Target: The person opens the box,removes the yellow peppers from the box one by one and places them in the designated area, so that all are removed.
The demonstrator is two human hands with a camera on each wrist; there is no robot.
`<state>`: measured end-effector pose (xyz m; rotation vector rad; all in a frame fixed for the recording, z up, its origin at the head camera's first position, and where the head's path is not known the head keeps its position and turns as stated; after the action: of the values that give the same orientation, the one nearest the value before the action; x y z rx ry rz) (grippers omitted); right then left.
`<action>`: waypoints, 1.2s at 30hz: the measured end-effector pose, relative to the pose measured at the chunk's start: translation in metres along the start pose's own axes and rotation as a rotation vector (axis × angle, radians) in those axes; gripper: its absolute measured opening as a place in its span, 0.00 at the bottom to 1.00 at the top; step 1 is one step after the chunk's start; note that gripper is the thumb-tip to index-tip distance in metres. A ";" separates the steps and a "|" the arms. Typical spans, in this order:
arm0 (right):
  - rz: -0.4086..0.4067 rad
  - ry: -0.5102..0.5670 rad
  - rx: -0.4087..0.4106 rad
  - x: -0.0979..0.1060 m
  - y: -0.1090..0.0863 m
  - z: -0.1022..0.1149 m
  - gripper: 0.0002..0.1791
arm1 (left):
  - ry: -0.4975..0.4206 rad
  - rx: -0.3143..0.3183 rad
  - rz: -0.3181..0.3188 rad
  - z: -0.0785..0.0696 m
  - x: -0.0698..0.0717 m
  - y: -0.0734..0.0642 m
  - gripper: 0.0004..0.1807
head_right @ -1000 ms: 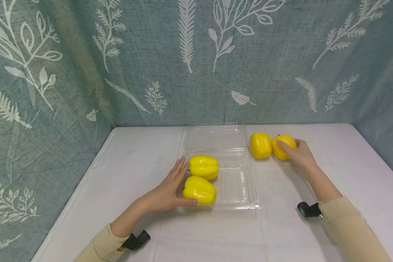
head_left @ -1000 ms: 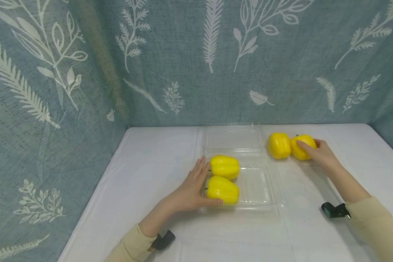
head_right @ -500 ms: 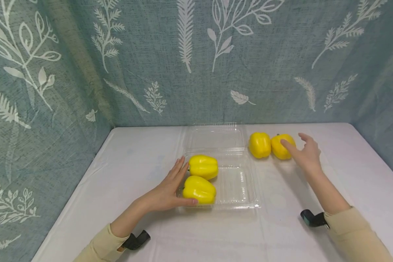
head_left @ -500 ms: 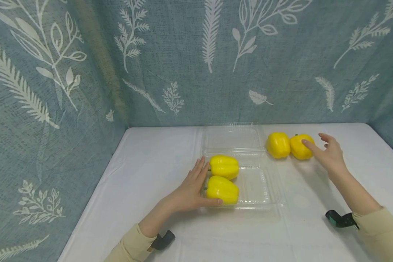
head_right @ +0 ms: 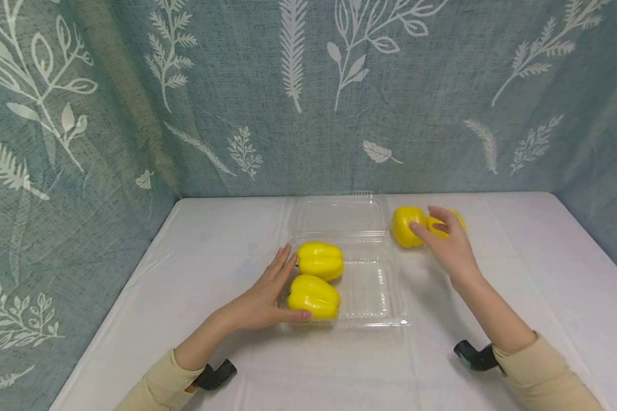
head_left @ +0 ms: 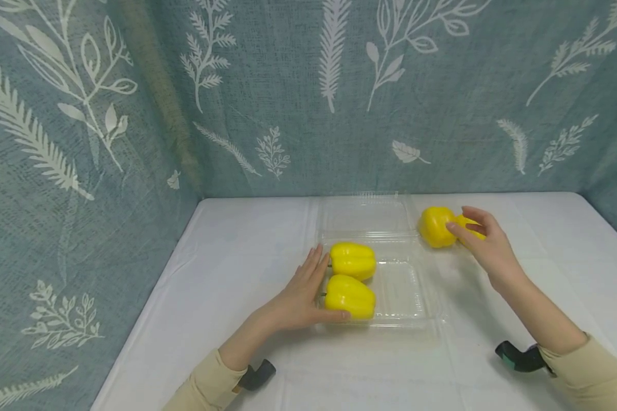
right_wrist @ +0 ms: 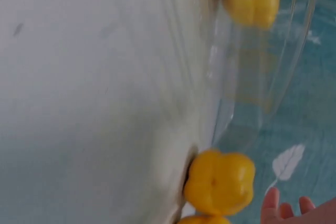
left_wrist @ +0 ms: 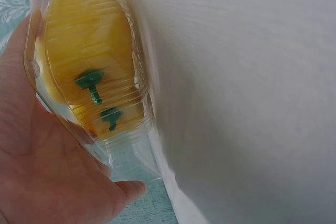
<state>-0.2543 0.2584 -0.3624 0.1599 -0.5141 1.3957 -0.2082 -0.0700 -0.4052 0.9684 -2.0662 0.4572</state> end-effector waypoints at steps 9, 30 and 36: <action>0.170 -0.012 0.069 -0.038 -0.019 0.021 0.41 | -0.006 -0.004 -0.004 0.001 0.000 0.000 0.66; 0.430 -0.091 0.144 -0.103 -0.028 0.023 0.40 | 0.018 0.008 0.002 0.002 0.000 0.000 0.66; 0.471 -0.090 0.148 -0.112 -0.028 0.023 0.39 | 0.015 0.005 0.002 0.000 0.001 0.000 0.65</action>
<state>-0.2424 0.1431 -0.3856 0.2316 -0.5441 1.8946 -0.2084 -0.0705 -0.4048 0.9625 -2.0542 0.4691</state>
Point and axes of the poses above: each hand's wrist, its own y-axis towards the middle knuckle, its own x-axis out of the back of the hand, z = x × y, the point moved 7 cm from there along y, towards the middle knuckle, and after that the axes turned 10 degrees about -x, right-handed, at the moved point
